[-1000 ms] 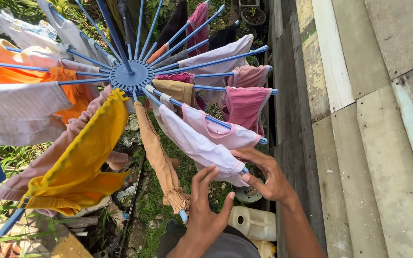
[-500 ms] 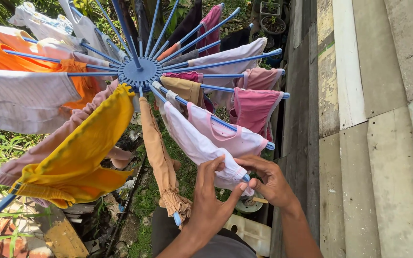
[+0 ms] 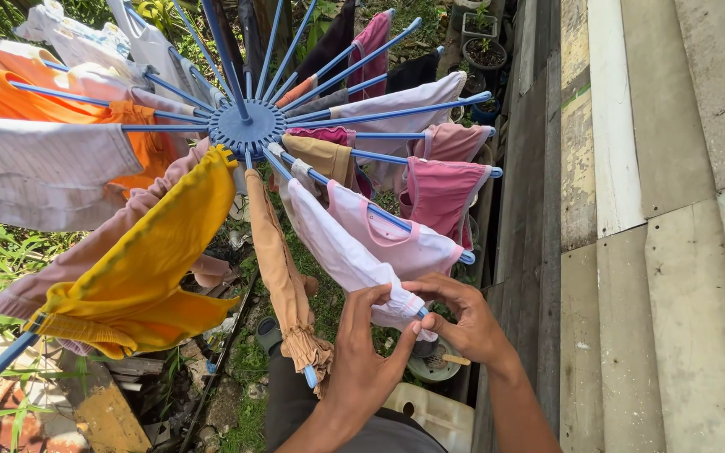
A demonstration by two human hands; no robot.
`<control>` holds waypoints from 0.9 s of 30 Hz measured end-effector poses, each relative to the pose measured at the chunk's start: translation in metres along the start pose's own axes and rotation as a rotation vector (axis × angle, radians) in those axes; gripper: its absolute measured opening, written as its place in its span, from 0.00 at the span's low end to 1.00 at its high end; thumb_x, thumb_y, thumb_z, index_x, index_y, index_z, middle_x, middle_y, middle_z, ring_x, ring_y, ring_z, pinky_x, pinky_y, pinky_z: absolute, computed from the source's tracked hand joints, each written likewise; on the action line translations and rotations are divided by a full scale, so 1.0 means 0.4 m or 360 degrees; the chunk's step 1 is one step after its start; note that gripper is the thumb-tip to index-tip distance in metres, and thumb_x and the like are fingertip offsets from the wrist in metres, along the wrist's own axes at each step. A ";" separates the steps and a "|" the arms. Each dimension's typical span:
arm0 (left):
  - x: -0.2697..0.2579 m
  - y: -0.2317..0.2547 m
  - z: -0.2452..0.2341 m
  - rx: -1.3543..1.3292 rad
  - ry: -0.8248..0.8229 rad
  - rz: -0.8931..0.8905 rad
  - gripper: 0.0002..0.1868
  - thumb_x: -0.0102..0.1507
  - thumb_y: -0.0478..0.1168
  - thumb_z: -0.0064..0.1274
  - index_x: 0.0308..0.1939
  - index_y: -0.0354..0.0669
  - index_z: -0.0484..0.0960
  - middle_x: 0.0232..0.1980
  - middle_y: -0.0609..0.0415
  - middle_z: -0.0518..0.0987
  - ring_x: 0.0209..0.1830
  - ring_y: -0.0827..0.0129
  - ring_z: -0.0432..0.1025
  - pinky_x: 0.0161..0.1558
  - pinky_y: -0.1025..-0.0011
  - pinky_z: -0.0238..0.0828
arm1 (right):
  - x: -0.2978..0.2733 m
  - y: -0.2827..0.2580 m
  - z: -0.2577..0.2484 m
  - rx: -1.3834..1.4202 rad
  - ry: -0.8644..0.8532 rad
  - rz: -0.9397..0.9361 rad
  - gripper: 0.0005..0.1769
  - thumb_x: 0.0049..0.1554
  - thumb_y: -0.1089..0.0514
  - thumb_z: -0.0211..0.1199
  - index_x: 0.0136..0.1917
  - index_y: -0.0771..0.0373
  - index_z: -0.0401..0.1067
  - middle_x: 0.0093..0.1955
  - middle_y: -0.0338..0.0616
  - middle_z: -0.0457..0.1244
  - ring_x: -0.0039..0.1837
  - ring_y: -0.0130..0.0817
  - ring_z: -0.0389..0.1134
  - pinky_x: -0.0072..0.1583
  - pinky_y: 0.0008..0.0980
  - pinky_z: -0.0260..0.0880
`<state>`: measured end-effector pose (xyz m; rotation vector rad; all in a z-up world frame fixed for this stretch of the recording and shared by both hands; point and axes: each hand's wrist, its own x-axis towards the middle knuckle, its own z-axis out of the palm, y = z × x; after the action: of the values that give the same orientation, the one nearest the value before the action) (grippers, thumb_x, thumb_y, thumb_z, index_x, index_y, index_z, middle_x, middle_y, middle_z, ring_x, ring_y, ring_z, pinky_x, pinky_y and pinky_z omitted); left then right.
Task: Hanging small laundry items on a circular clip drying rack
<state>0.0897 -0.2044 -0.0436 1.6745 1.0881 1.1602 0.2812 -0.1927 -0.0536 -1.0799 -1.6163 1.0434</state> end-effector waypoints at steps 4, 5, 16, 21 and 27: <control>0.000 -0.009 -0.008 0.0043 -0.0015 0.0027 0.26 0.67 0.45 0.56 0.65 0.40 0.68 0.53 0.48 0.73 0.55 0.61 0.71 0.56 0.65 0.68 | 0.006 0.005 0.009 -0.0050 -0.0004 0.0004 0.32 0.58 0.36 0.63 0.63 0.62 0.75 0.60 0.48 0.69 0.65 0.40 0.71 0.65 0.36 0.72; 0.000 -0.015 -0.008 0.0075 -0.0020 0.0041 0.29 0.67 0.47 0.56 0.69 0.41 0.66 0.54 0.48 0.72 0.54 0.61 0.70 0.55 0.64 0.68 | 0.009 0.000 0.012 -0.0065 -0.0012 0.0013 0.31 0.59 0.37 0.61 0.64 0.62 0.75 0.61 0.47 0.69 0.65 0.39 0.71 0.65 0.36 0.72; 0.004 -0.061 -0.009 0.0133 -0.0068 0.0010 0.29 0.66 0.45 0.54 0.70 0.42 0.69 0.57 0.47 0.73 0.58 0.57 0.72 0.56 0.61 0.70 | 0.025 0.016 0.031 -0.0289 -0.0001 -0.0044 0.20 0.61 0.48 0.61 0.62 0.60 0.76 0.59 0.46 0.70 0.64 0.38 0.71 0.66 0.38 0.68; -0.005 -0.079 -0.009 0.0131 -0.0199 -0.0143 0.34 0.65 0.45 0.53 0.74 0.42 0.62 0.62 0.46 0.70 0.59 0.53 0.72 0.54 0.58 0.71 | 0.022 0.031 0.047 -0.0383 0.0089 -0.0079 0.16 0.58 0.56 0.67 0.58 0.60 0.79 0.56 0.44 0.70 0.62 0.36 0.72 0.65 0.35 0.69; -0.037 -0.028 -0.032 0.0145 -0.0262 -0.0150 0.43 0.66 0.44 0.53 0.78 0.41 0.46 0.79 0.40 0.45 0.80 0.44 0.54 0.65 0.50 0.67 | 0.027 0.036 0.066 -0.0499 0.0082 0.0003 0.16 0.58 0.54 0.67 0.59 0.57 0.79 0.56 0.43 0.70 0.61 0.37 0.72 0.62 0.36 0.72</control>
<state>0.0723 -0.2134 -0.0547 1.7361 1.1167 0.9086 0.2564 -0.1829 -0.0713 -1.3026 -1.7755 0.7712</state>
